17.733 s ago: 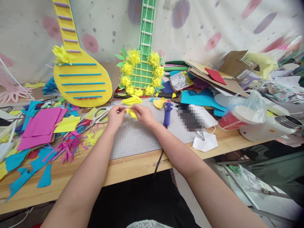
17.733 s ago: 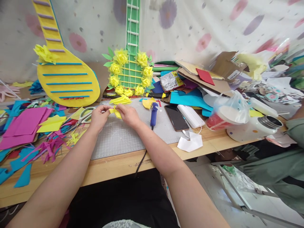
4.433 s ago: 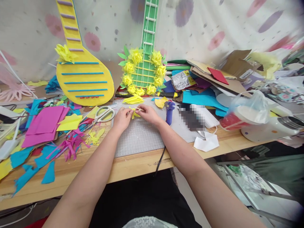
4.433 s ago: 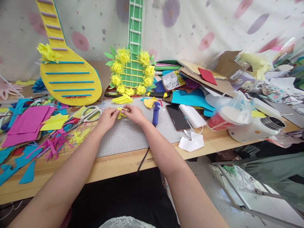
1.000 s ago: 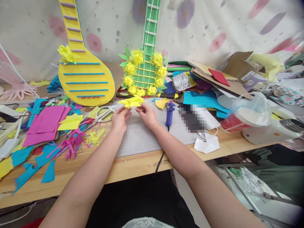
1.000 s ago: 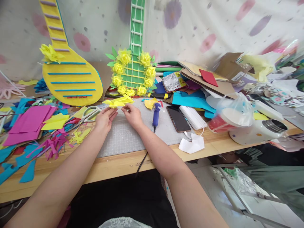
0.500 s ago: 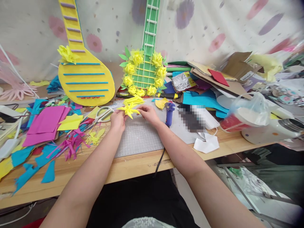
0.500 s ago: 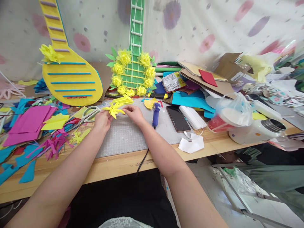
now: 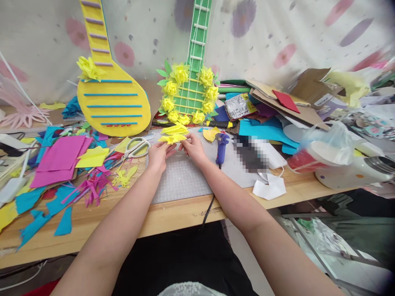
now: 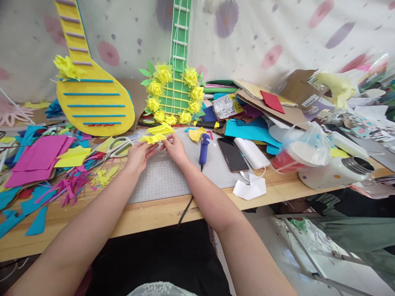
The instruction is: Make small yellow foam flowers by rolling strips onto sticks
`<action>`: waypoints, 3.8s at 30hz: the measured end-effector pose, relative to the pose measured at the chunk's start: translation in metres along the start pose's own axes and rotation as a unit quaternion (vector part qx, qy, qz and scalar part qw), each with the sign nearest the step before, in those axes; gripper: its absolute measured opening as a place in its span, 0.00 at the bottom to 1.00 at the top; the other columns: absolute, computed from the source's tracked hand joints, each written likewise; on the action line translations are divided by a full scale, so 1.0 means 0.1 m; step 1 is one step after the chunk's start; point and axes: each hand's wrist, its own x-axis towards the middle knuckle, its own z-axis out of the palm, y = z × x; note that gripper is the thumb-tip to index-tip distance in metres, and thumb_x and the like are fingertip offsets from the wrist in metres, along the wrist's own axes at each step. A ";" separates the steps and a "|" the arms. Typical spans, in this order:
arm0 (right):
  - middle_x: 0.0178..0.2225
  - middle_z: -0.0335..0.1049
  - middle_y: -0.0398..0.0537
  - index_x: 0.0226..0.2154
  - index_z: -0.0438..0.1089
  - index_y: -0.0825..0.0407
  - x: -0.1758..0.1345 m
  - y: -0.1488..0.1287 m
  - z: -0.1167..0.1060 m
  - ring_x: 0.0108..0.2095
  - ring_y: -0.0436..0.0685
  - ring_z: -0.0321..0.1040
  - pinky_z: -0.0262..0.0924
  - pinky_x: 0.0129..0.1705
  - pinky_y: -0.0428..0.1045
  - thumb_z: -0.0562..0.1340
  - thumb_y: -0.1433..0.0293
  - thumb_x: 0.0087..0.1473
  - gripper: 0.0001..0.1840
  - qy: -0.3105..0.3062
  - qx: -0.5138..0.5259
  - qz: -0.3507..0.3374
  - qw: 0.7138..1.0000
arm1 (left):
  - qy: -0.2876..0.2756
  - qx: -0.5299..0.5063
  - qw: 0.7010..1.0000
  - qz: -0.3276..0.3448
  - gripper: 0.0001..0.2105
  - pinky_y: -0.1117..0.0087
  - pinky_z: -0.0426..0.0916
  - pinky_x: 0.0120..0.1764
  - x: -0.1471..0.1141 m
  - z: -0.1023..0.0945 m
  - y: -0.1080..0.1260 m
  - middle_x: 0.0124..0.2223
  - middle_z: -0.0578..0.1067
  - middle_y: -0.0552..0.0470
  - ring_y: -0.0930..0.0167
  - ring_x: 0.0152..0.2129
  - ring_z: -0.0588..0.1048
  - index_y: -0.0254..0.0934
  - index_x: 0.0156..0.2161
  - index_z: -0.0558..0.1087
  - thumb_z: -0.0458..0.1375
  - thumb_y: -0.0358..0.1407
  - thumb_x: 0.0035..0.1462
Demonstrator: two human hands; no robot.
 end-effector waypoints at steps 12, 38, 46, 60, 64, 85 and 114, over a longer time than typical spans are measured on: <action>0.14 0.63 0.34 0.27 0.57 0.50 -0.03 -0.05 -0.01 0.11 0.42 0.48 0.44 0.15 0.40 0.60 0.67 0.46 0.09 -0.009 -0.021 0.029 0.999 | -0.043 -0.023 0.998 -0.025 0.09 0.67 0.72 0.40 0.01 -0.01 0.02 0.33 0.77 0.47 0.72 0.29 0.77 0.30 0.30 0.72 0.56 0.18 0.43; 0.32 0.64 0.41 0.32 0.60 0.50 -0.05 -0.17 -0.17 0.30 0.46 0.62 0.57 0.24 0.41 0.60 0.70 0.39 0.12 -0.111 0.025 0.004 0.993 | 0.001 -0.067 0.995 -0.070 0.05 0.70 0.72 0.37 0.09 -0.03 0.05 0.28 0.76 0.49 0.74 0.25 0.76 0.31 0.30 0.70 0.55 0.22 0.50; 0.33 0.62 0.40 0.33 0.60 0.50 0.00 -0.14 -0.20 0.30 0.45 0.60 0.58 0.29 0.41 0.59 0.70 0.36 0.15 -0.052 0.104 0.018 0.993 | -0.020 -0.106 0.987 -0.119 0.05 0.78 0.71 0.33 0.06 -0.02 0.08 0.25 0.74 0.51 0.78 0.23 0.73 0.31 0.27 0.71 0.56 0.22 0.50; 0.23 0.65 0.39 0.27 0.59 0.52 -0.09 -0.16 -0.11 0.22 0.44 0.60 0.54 0.24 0.42 0.64 0.61 0.40 0.16 -0.190 0.037 0.074 0.978 | 0.033 -0.115 0.992 -0.043 0.10 0.79 0.69 0.28 0.04 -0.01 0.07 0.22 0.70 0.57 0.80 0.19 0.71 0.34 0.26 0.62 0.59 0.22 0.47; 0.18 0.62 0.35 0.25 0.58 0.52 -0.12 -0.14 0.00 0.17 0.43 0.55 0.50 0.20 0.41 0.67 0.60 0.35 0.20 -0.172 0.019 0.057 0.983 | 0.046 -0.111 0.993 -0.006 0.12 0.80 0.67 0.26 0.05 0.00 0.04 0.21 0.69 0.59 0.80 0.19 0.70 0.35 0.27 0.61 0.60 0.21 0.45; 0.16 0.58 0.34 0.23 0.60 0.53 -0.09 -0.11 0.02 0.18 0.43 0.52 0.46 0.21 0.43 0.68 0.59 0.33 0.20 -0.151 0.014 0.037 0.988 | -0.025 -0.114 0.988 -0.101 0.03 0.75 0.68 0.32 0.08 -0.06 0.05 0.28 0.74 0.54 0.77 0.26 0.73 0.34 0.31 0.71 0.59 0.26 0.50; 0.24 0.65 0.34 0.32 0.56 0.50 -0.08 -0.07 0.13 0.25 0.44 0.62 0.59 0.32 0.44 0.68 0.72 0.35 0.22 0.016 0.142 0.069 0.987 | -0.002 -0.074 0.994 -0.077 0.05 0.73 0.67 0.35 0.00 0.02 0.01 0.28 0.74 0.56 0.78 0.25 0.71 0.35 0.27 0.69 0.58 0.24 0.49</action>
